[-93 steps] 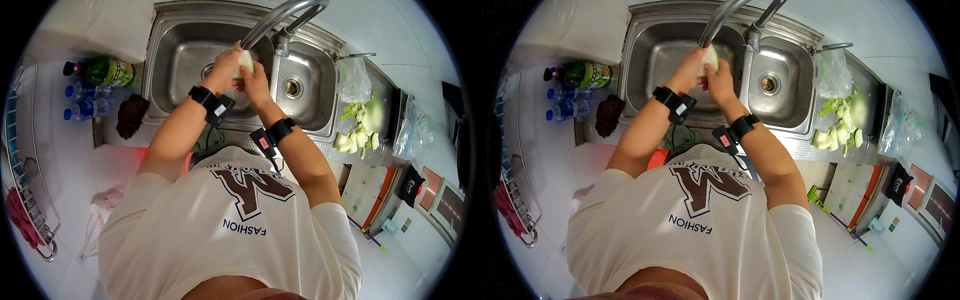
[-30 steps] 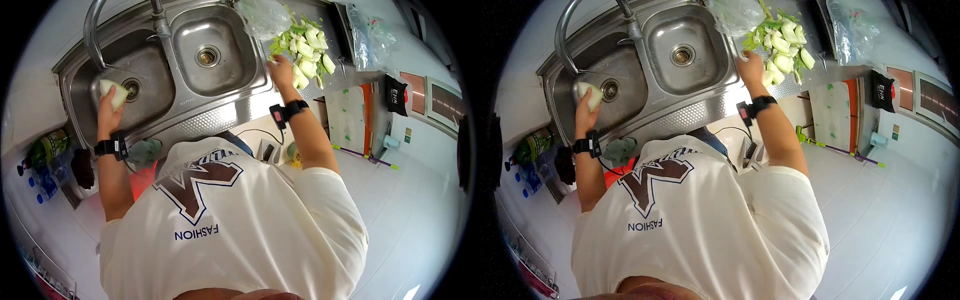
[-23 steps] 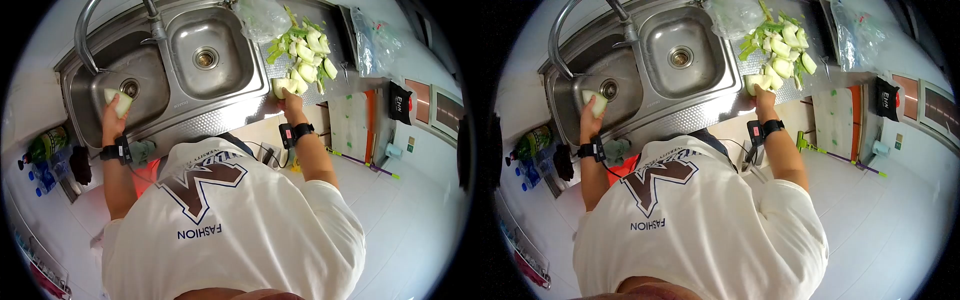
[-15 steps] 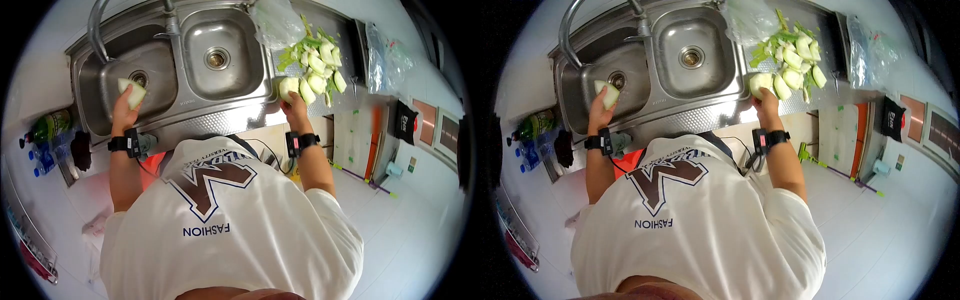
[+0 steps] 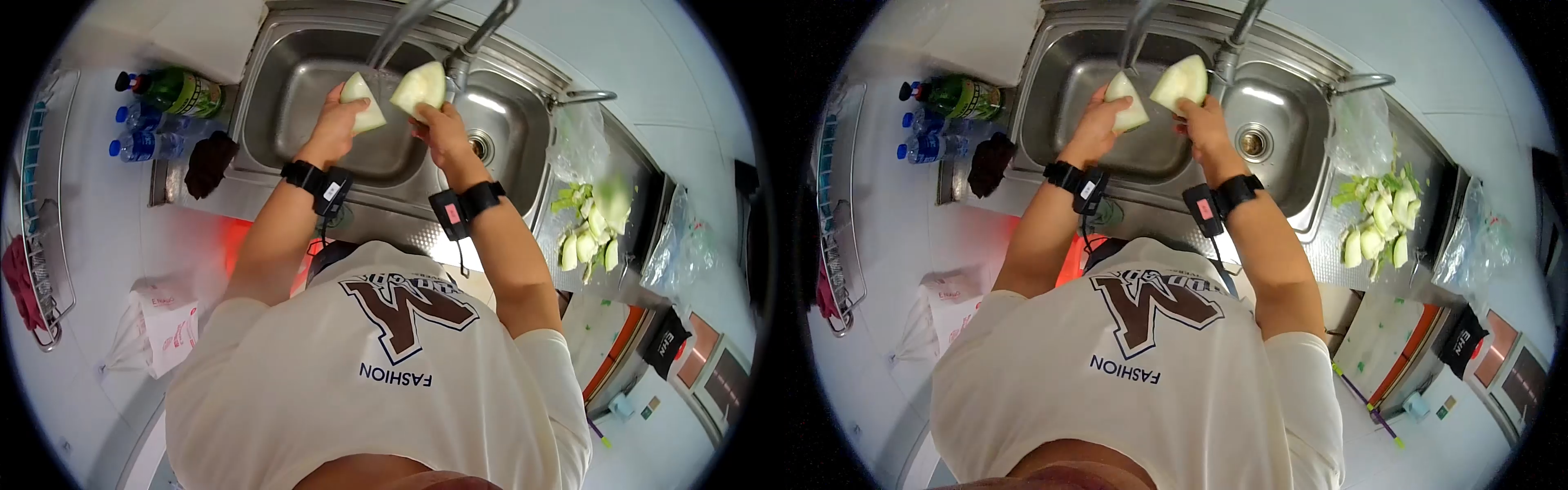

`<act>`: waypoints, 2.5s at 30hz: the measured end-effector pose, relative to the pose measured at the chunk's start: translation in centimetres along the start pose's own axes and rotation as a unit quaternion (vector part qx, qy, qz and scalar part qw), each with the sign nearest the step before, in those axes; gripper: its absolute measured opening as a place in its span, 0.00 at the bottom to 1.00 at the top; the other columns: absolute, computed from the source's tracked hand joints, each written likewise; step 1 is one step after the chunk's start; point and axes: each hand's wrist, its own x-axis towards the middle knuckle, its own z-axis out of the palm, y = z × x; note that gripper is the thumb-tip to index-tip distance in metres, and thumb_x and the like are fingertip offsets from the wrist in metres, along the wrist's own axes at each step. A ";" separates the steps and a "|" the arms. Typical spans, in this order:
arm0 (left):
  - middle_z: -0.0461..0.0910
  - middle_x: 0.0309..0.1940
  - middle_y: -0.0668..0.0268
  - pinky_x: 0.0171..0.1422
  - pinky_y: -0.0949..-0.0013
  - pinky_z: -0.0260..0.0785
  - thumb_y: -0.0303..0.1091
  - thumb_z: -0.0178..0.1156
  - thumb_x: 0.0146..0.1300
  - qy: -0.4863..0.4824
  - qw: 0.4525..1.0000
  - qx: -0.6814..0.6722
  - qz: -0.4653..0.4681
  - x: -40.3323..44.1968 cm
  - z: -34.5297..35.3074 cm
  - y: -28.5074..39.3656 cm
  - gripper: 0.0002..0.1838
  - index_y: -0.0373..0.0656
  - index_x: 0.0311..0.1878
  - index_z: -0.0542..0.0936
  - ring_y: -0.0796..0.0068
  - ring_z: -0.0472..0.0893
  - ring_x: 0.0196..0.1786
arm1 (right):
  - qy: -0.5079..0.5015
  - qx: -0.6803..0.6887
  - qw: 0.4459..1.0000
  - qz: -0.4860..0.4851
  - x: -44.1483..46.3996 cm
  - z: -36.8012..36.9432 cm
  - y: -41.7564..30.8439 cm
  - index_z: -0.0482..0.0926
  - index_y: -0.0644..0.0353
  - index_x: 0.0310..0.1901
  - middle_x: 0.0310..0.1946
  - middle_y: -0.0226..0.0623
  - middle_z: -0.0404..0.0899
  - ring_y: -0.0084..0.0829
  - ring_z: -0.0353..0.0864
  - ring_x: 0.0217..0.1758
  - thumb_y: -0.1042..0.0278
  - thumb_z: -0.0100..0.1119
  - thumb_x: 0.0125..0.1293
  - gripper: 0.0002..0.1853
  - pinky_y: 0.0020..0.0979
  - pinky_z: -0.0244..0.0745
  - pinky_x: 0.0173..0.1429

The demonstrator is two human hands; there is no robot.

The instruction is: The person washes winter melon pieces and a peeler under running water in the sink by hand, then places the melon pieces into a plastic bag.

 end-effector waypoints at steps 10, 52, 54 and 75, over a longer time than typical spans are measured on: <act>0.76 0.50 0.61 0.52 0.67 0.72 0.30 0.50 0.67 0.001 0.999 0.037 0.015 0.2 -2.8 1.2 0.20 0.38 0.61 0.70 0.71 0.78 0.47 | -0.030 0.042 0.999 0.008 1.3 6.3 -0.1 0.66 0.64 0.55 0.43 0.38 0.77 0.30 0.79 0.38 0.74 0.53 0.62 0.19 0.29 0.79 0.41; 0.77 0.44 0.66 0.47 0.69 0.72 0.48 0.64 0.59 -0.284 0.953 -0.047 -0.096 2.0 -0.9 0.8 0.25 0.41 0.52 0.73 0.76 0.78 0.41 | -0.109 0.076 0.966 0.224 -0.4 5.4 -0.6 0.74 0.64 0.44 0.27 0.39 0.79 0.28 0.77 0.23 0.57 0.39 0.71 0.19 0.25 0.74 0.27; 0.78 0.43 0.66 0.44 0.70 0.73 0.44 0.66 0.57 -0.193 0.979 -0.061 0.020 2.0 0.3 0.6 0.24 0.40 0.52 0.73 0.75 0.78 0.40 | -0.024 0.016 0.984 0.175 -0.7 5.1 -0.9 0.74 0.65 0.46 0.32 0.43 0.80 0.33 0.80 0.30 0.57 0.39 0.70 0.20 0.31 0.77 0.34; 0.81 0.40 0.62 0.48 0.70 0.71 0.38 0.70 0.52 -0.103 0.912 0.360 0.166 -0.7 0.8 2.2 0.24 0.37 0.49 0.75 0.73 0.79 0.42 | -0.063 0.160 0.984 -0.044 1.2 5.2 -0.1 0.78 0.65 0.42 0.40 0.36 0.79 0.30 0.76 0.45 0.66 0.55 0.63 0.11 0.30 0.68 0.53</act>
